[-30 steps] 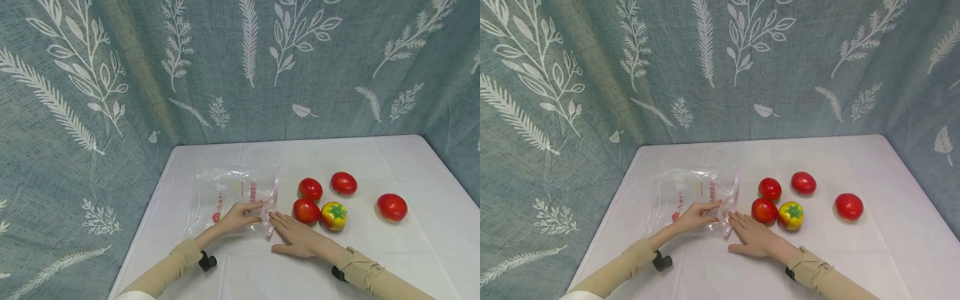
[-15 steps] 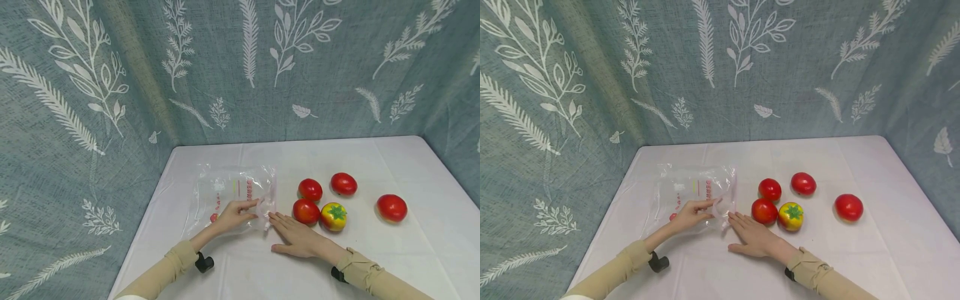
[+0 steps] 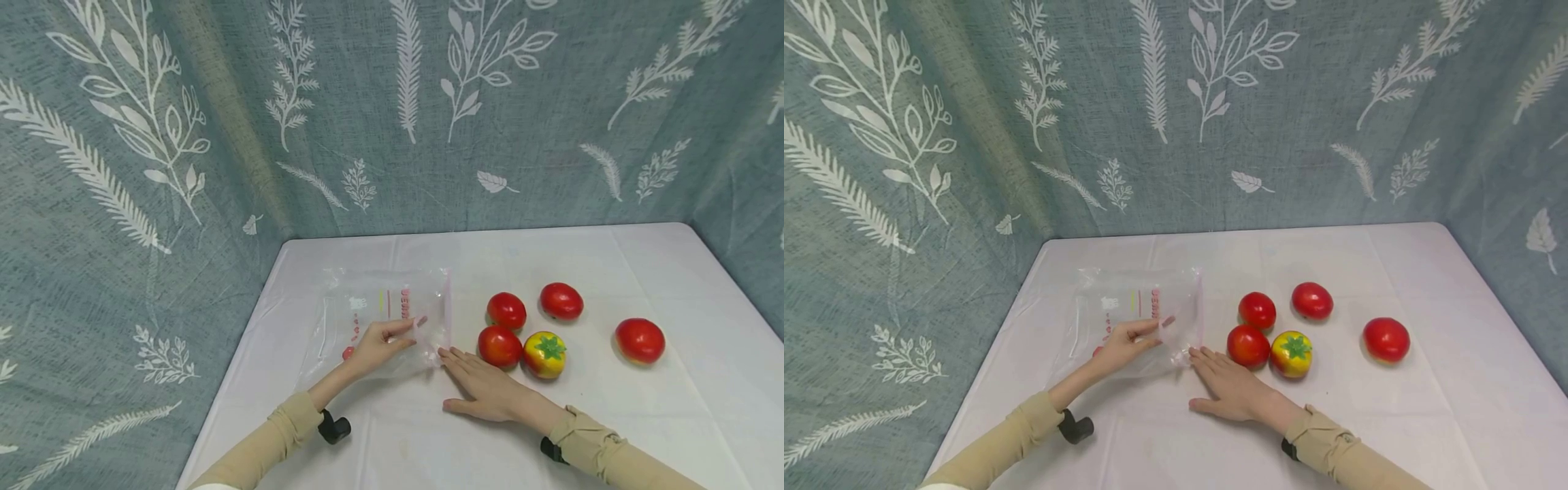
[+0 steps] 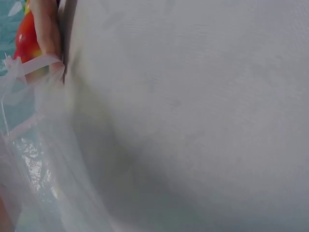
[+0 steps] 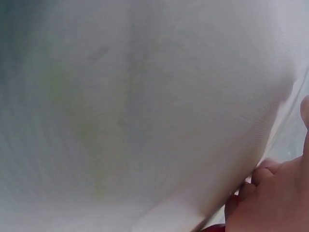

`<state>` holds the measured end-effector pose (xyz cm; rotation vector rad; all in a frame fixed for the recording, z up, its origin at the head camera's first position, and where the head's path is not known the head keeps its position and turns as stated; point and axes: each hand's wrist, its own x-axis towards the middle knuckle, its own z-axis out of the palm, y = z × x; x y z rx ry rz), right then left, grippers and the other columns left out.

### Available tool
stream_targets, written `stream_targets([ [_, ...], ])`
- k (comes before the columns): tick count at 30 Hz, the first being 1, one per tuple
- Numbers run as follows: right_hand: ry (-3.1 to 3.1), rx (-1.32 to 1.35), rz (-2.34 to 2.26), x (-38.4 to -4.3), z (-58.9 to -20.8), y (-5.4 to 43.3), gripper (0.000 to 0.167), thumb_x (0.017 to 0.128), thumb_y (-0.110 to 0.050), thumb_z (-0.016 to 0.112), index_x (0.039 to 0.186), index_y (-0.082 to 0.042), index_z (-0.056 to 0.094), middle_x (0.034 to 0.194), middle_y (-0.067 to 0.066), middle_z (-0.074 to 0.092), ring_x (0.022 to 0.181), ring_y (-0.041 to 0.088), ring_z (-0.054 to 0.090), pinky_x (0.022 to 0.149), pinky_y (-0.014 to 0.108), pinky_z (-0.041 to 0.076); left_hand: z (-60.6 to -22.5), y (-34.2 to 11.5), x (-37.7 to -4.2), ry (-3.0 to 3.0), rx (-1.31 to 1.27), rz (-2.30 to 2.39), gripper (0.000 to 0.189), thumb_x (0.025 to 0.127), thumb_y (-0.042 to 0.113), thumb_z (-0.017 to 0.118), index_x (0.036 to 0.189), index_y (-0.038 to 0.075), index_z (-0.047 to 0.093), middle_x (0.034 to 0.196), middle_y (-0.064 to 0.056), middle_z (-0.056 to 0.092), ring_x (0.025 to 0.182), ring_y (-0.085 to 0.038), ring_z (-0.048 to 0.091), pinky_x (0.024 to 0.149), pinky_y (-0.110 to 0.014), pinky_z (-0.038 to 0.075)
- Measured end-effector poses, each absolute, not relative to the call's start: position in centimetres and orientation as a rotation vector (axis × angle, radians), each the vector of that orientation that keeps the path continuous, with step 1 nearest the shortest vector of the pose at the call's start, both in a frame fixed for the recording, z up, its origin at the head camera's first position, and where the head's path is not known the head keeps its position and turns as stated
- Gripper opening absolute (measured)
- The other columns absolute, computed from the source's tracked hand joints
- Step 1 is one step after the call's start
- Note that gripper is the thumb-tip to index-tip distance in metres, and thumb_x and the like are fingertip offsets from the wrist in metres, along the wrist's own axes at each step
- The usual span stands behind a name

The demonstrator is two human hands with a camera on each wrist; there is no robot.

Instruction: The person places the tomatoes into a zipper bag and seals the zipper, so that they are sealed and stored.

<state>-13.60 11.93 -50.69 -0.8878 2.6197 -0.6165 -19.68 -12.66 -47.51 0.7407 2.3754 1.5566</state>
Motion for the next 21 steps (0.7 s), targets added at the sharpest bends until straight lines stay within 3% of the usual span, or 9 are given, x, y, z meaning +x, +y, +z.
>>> stream_targets([
  [6,2.62,-0.895,-0.608,-13.61,-50.79,11.85,0.082,0.089,-0.059,0.05,0.152,-0.014,0.022,0.159,-0.001,0.02,0.147,0.022,0.018,0.119,0.045,0.023,-47.45,-12.69,-19.76,2.367,0.719,1.555,0.04,0.087,0.006,0.066,0.124,-0.007,0.058,0.126,-0.022,0.059,0.117,-0.026,0.056,0.074,-0.008,0.046],
  [14,2.621,-0.903,-0.642,-13.56,-50.96,11.82,0.079,0.091,-0.057,0.049,0.151,-0.013,0.023,0.159,0.001,0.02,0.147,0.024,0.018,0.119,0.047,0.022,-47.69,-12.59,-19.94,2.371,0.701,1.546,0.041,0.088,0.007,0.065,0.124,-0.008,0.057,0.128,-0.022,0.057,0.121,-0.032,0.054,0.089,-0.018,0.052],
  [18,2.626,-0.918,-0.712,-13.41,-50.89,11.77,0.077,0.092,-0.053,0.051,0.15,-0.009,0.026,0.158,0.005,0.023,0.146,0.027,0.021,0.118,0.049,0.023,-47.81,-12.43,-20.01,2.382,0.685,1.538,0.04,0.087,0.009,0.067,0.124,-0.004,0.059,0.128,-0.019,0.059,0.117,-0.028,0.057,0.084,-0.01,0.048],
  [21,2.62,-0.912,-0.765,-13.34,-50.97,11.74,0.078,0.091,-0.052,0.052,0.15,-0.009,0.025,0.158,0.006,0.022,0.146,0.027,0.021,0.118,0.049,0.023,-47.88,-12.37,-20.03,2.391,0.683,1.527,0.04,0.087,0.01,0.067,0.124,-0.003,0.06,0.128,-0.018,0.06,0.118,-0.027,0.057,0.085,-0.011,0.049],
])
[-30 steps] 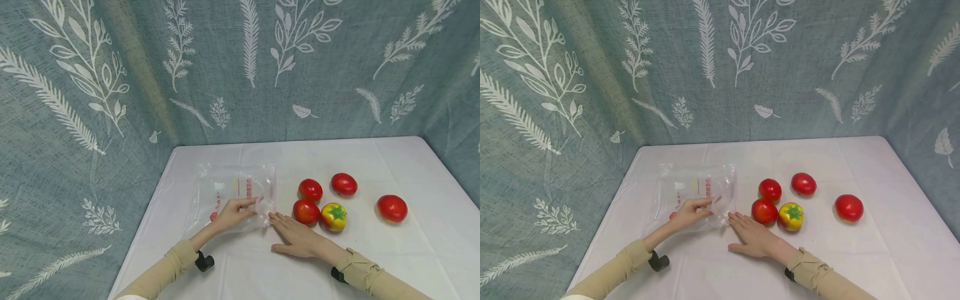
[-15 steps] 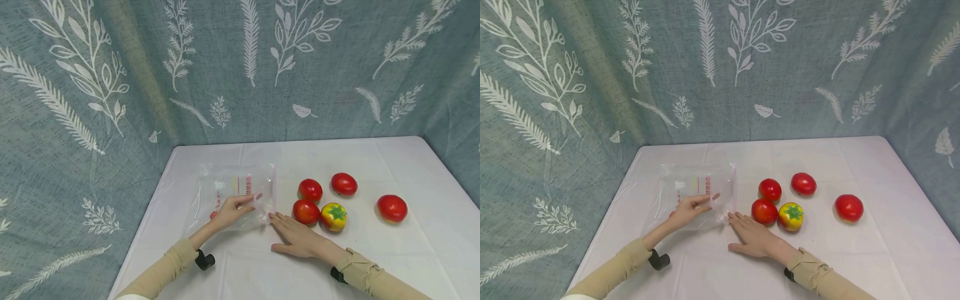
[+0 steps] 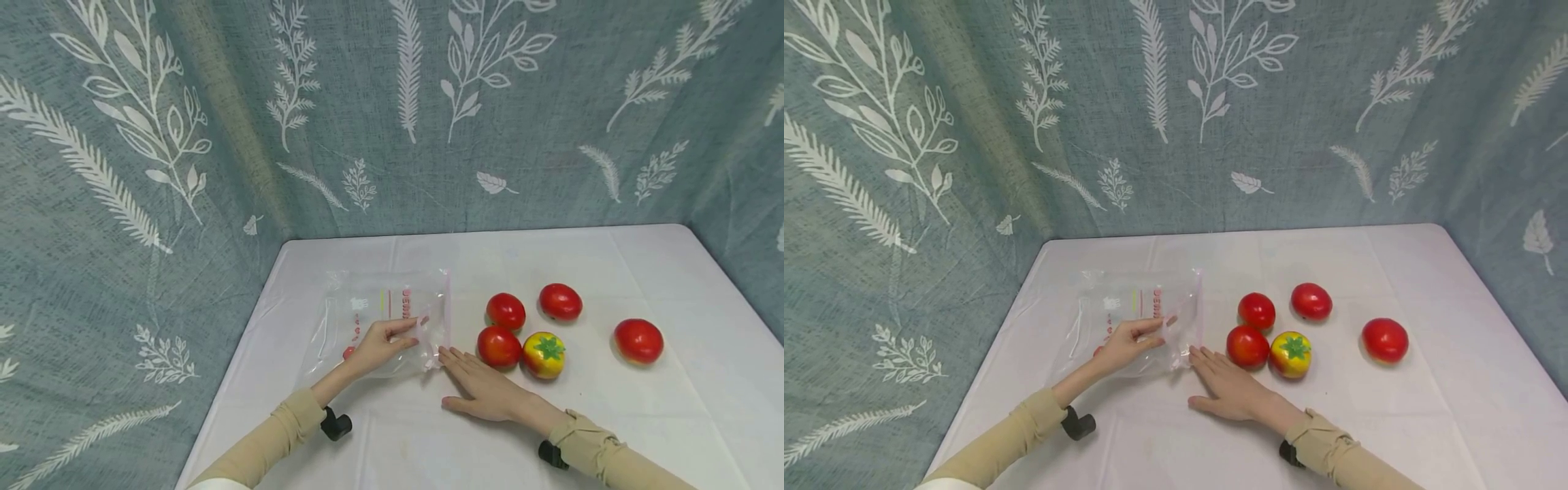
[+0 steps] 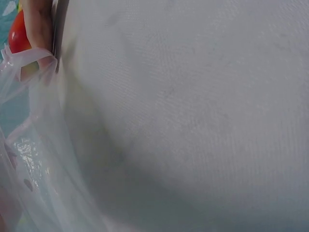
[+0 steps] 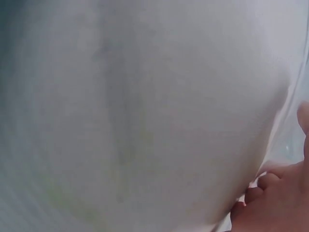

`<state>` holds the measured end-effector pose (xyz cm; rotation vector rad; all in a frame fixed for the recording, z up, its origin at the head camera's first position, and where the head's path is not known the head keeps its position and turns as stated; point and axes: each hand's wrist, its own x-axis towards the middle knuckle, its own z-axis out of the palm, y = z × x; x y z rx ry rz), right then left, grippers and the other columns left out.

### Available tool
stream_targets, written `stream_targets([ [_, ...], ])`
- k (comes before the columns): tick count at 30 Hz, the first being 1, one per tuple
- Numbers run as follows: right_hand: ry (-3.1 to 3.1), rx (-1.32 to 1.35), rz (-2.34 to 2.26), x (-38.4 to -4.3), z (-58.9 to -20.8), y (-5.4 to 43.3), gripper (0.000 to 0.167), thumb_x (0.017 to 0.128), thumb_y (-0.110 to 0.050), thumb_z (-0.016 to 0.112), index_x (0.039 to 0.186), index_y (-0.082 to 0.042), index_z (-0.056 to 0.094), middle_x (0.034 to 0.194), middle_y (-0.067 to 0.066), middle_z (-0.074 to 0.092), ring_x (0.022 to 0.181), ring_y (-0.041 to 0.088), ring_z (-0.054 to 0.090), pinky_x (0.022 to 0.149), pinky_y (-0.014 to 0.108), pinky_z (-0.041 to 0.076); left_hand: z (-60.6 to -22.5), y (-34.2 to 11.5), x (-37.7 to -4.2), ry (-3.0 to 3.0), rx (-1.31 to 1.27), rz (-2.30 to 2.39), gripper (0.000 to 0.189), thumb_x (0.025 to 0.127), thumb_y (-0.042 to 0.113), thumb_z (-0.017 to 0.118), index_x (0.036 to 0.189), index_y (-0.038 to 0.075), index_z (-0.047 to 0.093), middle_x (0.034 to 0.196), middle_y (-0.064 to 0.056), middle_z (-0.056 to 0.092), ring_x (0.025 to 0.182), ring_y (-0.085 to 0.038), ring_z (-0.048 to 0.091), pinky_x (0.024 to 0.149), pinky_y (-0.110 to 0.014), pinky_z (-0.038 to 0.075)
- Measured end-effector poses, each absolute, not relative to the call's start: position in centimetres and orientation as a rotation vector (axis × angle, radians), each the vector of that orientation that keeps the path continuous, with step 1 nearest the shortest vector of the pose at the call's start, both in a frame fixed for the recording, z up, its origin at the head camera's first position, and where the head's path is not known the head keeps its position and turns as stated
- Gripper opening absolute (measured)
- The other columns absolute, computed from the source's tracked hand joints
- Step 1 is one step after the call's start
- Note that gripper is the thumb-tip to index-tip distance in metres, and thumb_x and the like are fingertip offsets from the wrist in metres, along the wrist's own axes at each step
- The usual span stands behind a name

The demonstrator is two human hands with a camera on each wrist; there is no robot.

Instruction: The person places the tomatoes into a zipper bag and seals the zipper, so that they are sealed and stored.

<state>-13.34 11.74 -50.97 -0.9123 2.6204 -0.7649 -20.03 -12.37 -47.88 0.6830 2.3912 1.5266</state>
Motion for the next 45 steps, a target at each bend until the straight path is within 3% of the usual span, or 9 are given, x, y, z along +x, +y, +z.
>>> stream_targets([
  [7,2.55,-0.831,-0.891,-13.4,-51.2,11.7,0.082,0.089,-0.058,0.052,0.152,-0.016,0.019,0.16,-0.002,0.015,0.147,0.022,0.018,0.117,0.048,0.025,-48.0,-12.4,-19.9,2.367,0.709,1.511,0.041,0.088,0.008,0.065,0.126,-0.004,0.058,0.13,-0.018,0.058,0.125,-0.03,0.051,0.093,-0.022,0.051],
  [11,2.522,-0.821,-0.962,-13.5,-50.9,11.7,0.084,0.089,-0.056,0.054,0.153,-0.016,0.017,0.16,-0.001,0.013,0.147,0.021,0.017,0.117,0.048,0.025,-48.0,-12.4,-19.9,2.36,0.712,1.516,0.04,0.087,0.008,0.065,0.126,-0.001,0.059,0.13,-0.016,0.059,0.12,-0.027,0.055,0.085,-0.013,0.05],
  [16,2.488,-0.768,-1.049,-13.8,-49.9,11.7,0.082,0.089,-0.047,0.06,0.153,-0.019,0.017,0.16,-0.003,0.014,0.147,0.018,0.017,0.117,0.047,0.026,-47.9,-12.4,-20.0,2.37,0.702,1.507,0.04,0.087,0.01,0.066,0.126,0.003,0.06,0.129,-0.013,0.06,0.097,-0.014,0.058,0.069,-0.011,0.044],
  [21,2.484,-0.721,-1.07,-14.1,-48.9,11.9,0.081,0.088,-0.046,0.062,0.152,-0.022,0.02,0.159,-0.006,0.02,0.146,0.018,0.023,0.112,0.047,0.034,-47.9,-12.5,-20.1,2.379,0.71,1.5,0.041,0.086,0.01,0.067,0.126,0.002,0.06,0.129,-0.013,0.06,0.097,-0.01,0.055,0.069,-0.011,0.043],
  [26,2.5,-0.73,-1.098,-14.4,-48.2,12.2,0.08,0.087,-0.044,0.064,0.152,-0.023,0.022,0.158,-0.009,0.023,0.144,0.017,0.028,0.109,0.045,0.039,-47.9,-12.5,-20.1,2.372,0.713,1.506,0.042,0.086,0.009,0.067,0.126,0.0,0.059,0.13,-0.015,0.059,0.098,-0.016,0.057,0.069,-0.011,0.043],
  [35,2.564,-0.787,-1.128,-14.6,-47.6,12.6,0.077,0.087,-0.04,0.066,0.15,-0.018,0.028,0.156,-0.003,0.029,0.14,0.022,0.037,0.101,0.044,0.047,-47.8,-12.4,-20.1,2.338,0.752,1.534,0.042,0.086,0.008,0.067,0.126,-0.003,0.058,0.129,-0.017,0.059,0.113,-0.029,0.059,0.076,-0.009,0.047],
  [45,2.593,-0.815,-1.192,-14.6,-46.8,13.2,0.077,0.087,-0.038,0.067,0.15,-0.019,0.028,0.155,-0.002,0.03,0.139,0.022,0.038,0.101,0.043,0.048,-47.9,-12.4,-20.2,2.33,0.744,1.55,0.042,0.086,0.007,0.067,0.126,-0.002,0.059,0.129,-0.017,0.06,0.105,-0.023,0.064,0.077,-0.01,0.05],
])
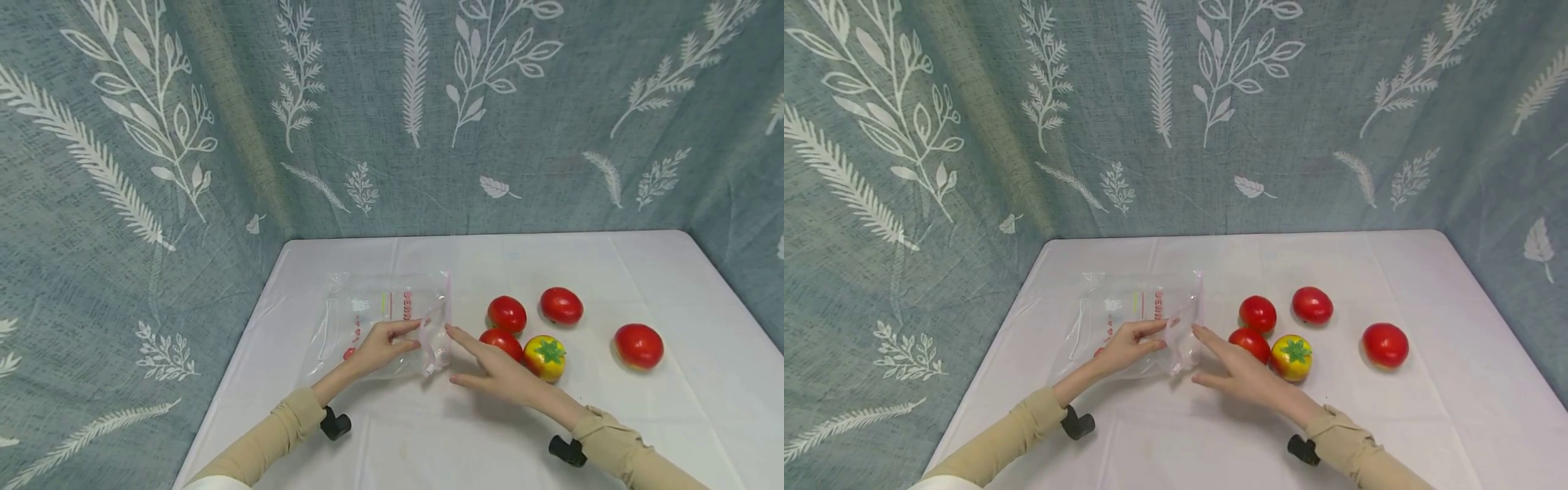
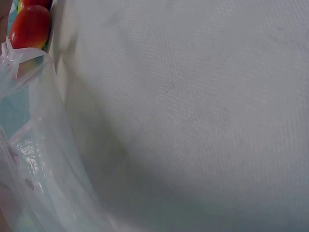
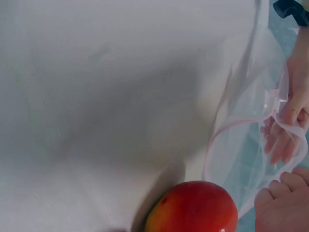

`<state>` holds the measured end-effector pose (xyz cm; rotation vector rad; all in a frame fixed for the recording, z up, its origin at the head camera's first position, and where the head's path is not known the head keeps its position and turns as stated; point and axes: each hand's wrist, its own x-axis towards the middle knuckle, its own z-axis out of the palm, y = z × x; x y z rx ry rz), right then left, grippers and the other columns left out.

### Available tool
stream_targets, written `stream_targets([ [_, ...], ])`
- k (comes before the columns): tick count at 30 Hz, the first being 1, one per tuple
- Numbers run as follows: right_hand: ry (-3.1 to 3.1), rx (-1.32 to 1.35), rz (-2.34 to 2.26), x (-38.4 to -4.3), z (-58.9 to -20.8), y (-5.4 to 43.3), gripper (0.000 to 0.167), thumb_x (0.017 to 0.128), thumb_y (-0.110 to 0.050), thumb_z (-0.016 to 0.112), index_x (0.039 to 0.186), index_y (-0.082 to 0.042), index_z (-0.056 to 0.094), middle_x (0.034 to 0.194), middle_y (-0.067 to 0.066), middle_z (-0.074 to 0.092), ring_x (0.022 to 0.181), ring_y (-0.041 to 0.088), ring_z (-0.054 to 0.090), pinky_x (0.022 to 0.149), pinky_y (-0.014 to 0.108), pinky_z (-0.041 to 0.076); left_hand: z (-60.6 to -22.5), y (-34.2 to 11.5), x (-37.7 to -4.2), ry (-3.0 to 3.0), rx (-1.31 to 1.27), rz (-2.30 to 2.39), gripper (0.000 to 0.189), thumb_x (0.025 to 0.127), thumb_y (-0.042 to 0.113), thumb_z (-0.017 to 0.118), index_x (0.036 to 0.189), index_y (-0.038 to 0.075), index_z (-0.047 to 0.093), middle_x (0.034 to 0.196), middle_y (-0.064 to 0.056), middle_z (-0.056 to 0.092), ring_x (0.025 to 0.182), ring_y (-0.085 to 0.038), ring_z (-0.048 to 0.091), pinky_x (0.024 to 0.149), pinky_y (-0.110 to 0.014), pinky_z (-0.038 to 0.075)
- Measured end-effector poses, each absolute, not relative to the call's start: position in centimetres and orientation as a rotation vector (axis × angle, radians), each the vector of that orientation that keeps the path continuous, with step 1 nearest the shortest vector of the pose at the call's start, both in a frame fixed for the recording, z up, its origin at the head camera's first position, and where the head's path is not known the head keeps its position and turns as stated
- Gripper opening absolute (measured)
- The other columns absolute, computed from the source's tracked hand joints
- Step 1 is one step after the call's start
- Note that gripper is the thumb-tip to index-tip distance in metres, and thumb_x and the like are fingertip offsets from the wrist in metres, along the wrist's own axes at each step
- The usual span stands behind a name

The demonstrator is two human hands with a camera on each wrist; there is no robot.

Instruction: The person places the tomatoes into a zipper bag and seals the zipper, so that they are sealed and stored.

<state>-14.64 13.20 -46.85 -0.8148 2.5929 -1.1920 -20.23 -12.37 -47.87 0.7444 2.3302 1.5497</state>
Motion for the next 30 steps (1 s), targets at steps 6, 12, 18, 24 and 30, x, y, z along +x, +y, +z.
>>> stream_targets([
  [6,2.64,-0.77,-1.229,-14.6,-46.2,13.7,0.078,0.085,-0.039,0.069,0.15,-0.028,0.027,0.121,0.003,0.062,0.086,0.022,0.059,0.071,0.022,0.055,-47.8,-12.4,-20.0,2.331,0.763,1.558,0.042,0.086,0.007,0.067,0.125,-0.003,0.059,0.129,-0.019,0.059,0.109,-0.024,0.061,0.08,-0.01,0.05],
  [12,2.674,-0.74,-1.327,-14.7,-45.8,14.5,0.075,0.085,-0.034,0.07,0.149,-0.021,0.032,0.152,-0.001,0.037,0.136,0.025,0.041,0.098,0.048,0.05,-47.8,-12.5,-19.8,2.319,0.735,1.558,0.042,0.085,0.006,0.067,0.126,-0.002,0.059,0.129,-0.017,0.06,0.101,-0.01,0.062,0.077,-0.009,0.048],
  [18,2.701,-0.754,-1.412,-14.8,-45.4,15.3,0.076,0.085,-0.031,0.071,0.149,-0.019,0.032,0.151,0.008,0.038,0.136,0.032,0.04,0.095,0.053,0.05,-47.7,-12.6,-19.7,2.338,0.726,1.549,0.042,0.085,0.006,0.067,0.126,-0.002,0.059,0.129,-0.016,0.06,0.099,-0.007,0.059,0.073,-0.009,0.045],
  [24,2.729,-0.727,-1.446,-14.8,-44.8,16.3,0.076,0.084,-0.024,0.072,0.149,-0.019,0.032,0.136,0.012,0.052,0.123,0.035,0.049,0.087,0.05,0.055,-47.6,-12.7,-19.5,2.327,0.726,1.561,0.042,0.085,0.006,0.067,0.126,-0.002,0.059,0.129,-0.016,0.059,0.104,-0.014,0.059,0.072,-0.009,0.044],
  [30,2.779,-0.678,-1.435,-14.9,-44.2,17.5,0.074,0.087,-0.026,0.069,0.149,-0.018,0.031,0.149,0.011,0.04,0.132,0.036,0.043,0.095,0.058,0.047,-47.5,-12.7,-19.2,2.321,0.751,1.571,0.042,0.086,0.007,0.067,0.125,-0.004,0.058,0.129,-0.018,0.059,0.094,-0.004,0.058,0.07,-0.01,0.044],
])
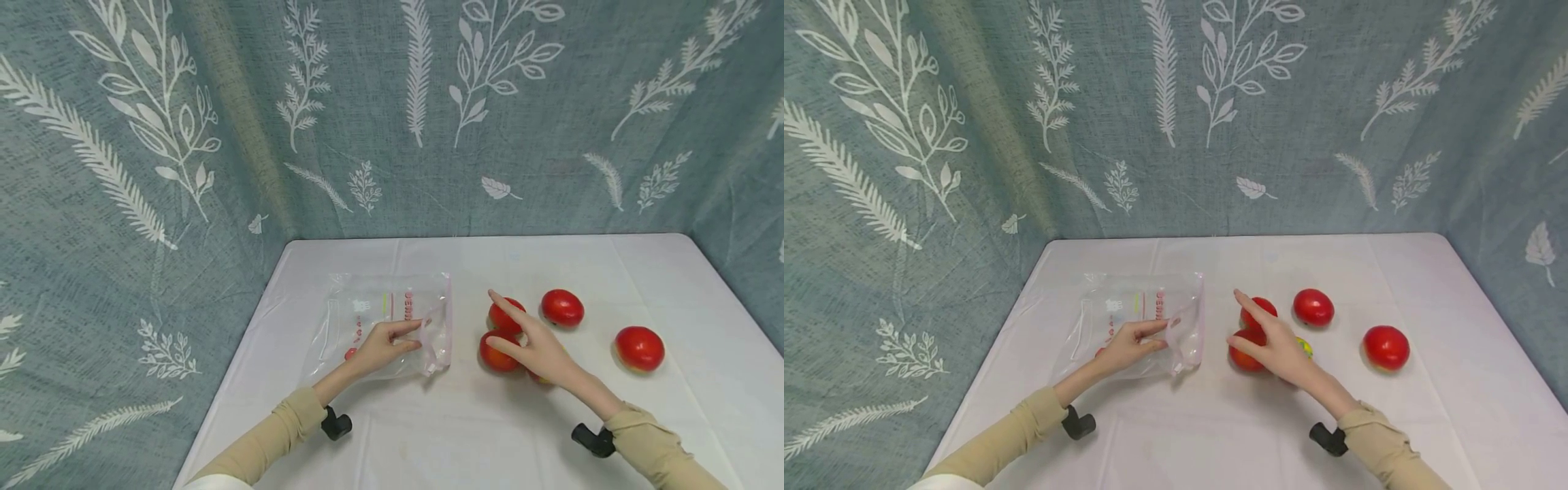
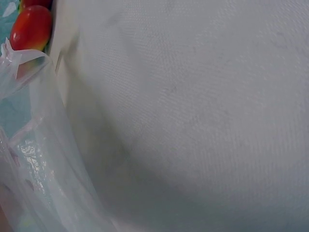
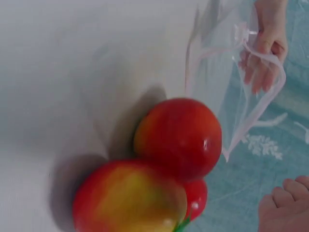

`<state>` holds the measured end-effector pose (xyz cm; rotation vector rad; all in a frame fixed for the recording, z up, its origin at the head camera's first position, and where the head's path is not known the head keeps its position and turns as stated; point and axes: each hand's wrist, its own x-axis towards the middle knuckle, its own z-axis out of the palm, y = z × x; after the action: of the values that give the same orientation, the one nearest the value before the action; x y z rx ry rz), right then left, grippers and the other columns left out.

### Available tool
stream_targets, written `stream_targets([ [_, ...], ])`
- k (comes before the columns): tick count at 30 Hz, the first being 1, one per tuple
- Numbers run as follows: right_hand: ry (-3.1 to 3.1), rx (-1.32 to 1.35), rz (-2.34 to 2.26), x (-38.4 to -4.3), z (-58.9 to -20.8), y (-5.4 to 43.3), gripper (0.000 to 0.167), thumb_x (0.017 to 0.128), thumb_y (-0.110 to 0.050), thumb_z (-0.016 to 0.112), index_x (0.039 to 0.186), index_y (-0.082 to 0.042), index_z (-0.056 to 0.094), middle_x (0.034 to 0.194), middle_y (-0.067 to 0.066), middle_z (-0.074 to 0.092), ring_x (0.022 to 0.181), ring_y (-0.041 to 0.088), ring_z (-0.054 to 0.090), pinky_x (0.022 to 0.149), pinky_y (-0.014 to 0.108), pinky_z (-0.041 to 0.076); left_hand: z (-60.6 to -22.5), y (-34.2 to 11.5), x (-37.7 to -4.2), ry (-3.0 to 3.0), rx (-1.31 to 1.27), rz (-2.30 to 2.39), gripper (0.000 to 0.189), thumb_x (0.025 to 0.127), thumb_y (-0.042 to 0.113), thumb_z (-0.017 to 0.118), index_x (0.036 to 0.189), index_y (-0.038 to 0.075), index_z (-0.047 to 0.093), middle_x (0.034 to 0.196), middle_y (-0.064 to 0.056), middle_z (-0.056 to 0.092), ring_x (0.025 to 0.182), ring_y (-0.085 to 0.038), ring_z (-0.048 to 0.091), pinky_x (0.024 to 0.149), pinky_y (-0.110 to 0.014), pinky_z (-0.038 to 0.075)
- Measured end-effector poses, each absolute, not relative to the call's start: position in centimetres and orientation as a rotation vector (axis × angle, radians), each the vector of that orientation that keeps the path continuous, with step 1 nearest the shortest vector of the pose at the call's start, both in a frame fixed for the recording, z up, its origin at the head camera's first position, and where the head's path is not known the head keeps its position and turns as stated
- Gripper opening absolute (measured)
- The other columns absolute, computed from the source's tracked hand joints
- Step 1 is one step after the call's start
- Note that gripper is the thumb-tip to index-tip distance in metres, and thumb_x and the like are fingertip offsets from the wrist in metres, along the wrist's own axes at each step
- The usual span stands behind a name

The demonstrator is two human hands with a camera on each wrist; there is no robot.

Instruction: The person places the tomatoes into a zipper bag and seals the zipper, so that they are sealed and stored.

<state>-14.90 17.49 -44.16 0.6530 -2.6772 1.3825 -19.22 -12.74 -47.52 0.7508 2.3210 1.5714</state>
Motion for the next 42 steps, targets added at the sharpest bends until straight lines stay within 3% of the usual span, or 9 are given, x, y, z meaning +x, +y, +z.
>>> stream_targets([
  [7,-2.664,0.588,1.31,-15.3,-44.1,18.9,0.073,0.086,-0.025,0.069,0.149,-0.017,0.032,0.149,0.012,0.041,0.134,0.036,0.041,0.099,0.062,0.042,-47.6,-12.8,-19.1,2.336,0.737,1.571,0.042,0.085,0.007,0.068,0.125,-0.002,0.06,0.128,-0.016,0.06,0.098,0.006,0.056,0.076,-0.009,0.047],
  [13,-2.622,0.53,1.293,-15.4,-43.9,20.5,0.072,0.086,-0.02,0.07,0.148,-0.019,0.033,0.15,0.013,0.039,0.133,0.038,0.04,0.097,0.063,0.042,-47.7,-12.8,-19.2,2.331,0.753,1.579,0.042,0.086,0.008,0.067,0.125,-0.004,0.059,0.129,-0.019,0.059,0.089,0.005,0.058,0.068,-0.011,0.044],
  [23,-2.671,0.346,1.301,-15.5,-43.9,22.9,0.072,0.091,-0.026,0.064,0.151,-0.016,0.026,0.152,0.019,0.033,0.135,0.044,0.033,0.094,0.064,0.043,-47.6,-12.8,-19.1,2.32,0.734,1.595,0.042,0.086,0.006,0.066,0.125,-0.006,0.058,0.129,-0.02,0.058,0.098,-0.014,0.065,0.074,-0.009,0.048],
  [30,-2.69,0.168,1.323,-15.6,-43.8,24.0,0.073,0.093,-0.033,0.06,0.152,-0.014,0.022,0.152,0.024,0.029,0.135,0.048,0.03,0.095,0.066,0.041,-47.7,-12.9,-19.1,2.315,0.725,1.595,0.042,0.087,0.006,0.066,0.126,-0.005,0.057,0.13,-0.019,0.058,0.099,-0.015,0.066,0.074,-0.008,0.048],
  [37,-2.686,0.066,1.364,-16.0,-44.1,24.9,0.074,0.094,-0.035,0.057,0.152,-0.011,0.018,0.155,0.023,0.022,0.137,0.052,0.024,0.097,0.069,0.035,-47.7,-12.9,-19.1,2.314,0.732,1.594,0.042,0.086,0.007,0.066,0.126,-0.005,0.057,0.131,-0.02,0.057,0.106,-0.028,0.064,0.079,-0.009,0.05],
  [42,-2.664,0.047,1.373,-16.4,-44.7,25.2,0.074,0.095,-0.034,0.056,0.151,-0.006,0.017,0.154,0.025,0.022,0.136,0.052,0.024,0.101,0.069,0.031,-47.2,-12.8,-18.8,2.33,0.722,1.583,0.042,0.086,0.006,0.067,0.126,-0.005,0.058,0.13,-0.019,0.058,0.107,-0.026,0.063,0.078,-0.008,0.049],
])
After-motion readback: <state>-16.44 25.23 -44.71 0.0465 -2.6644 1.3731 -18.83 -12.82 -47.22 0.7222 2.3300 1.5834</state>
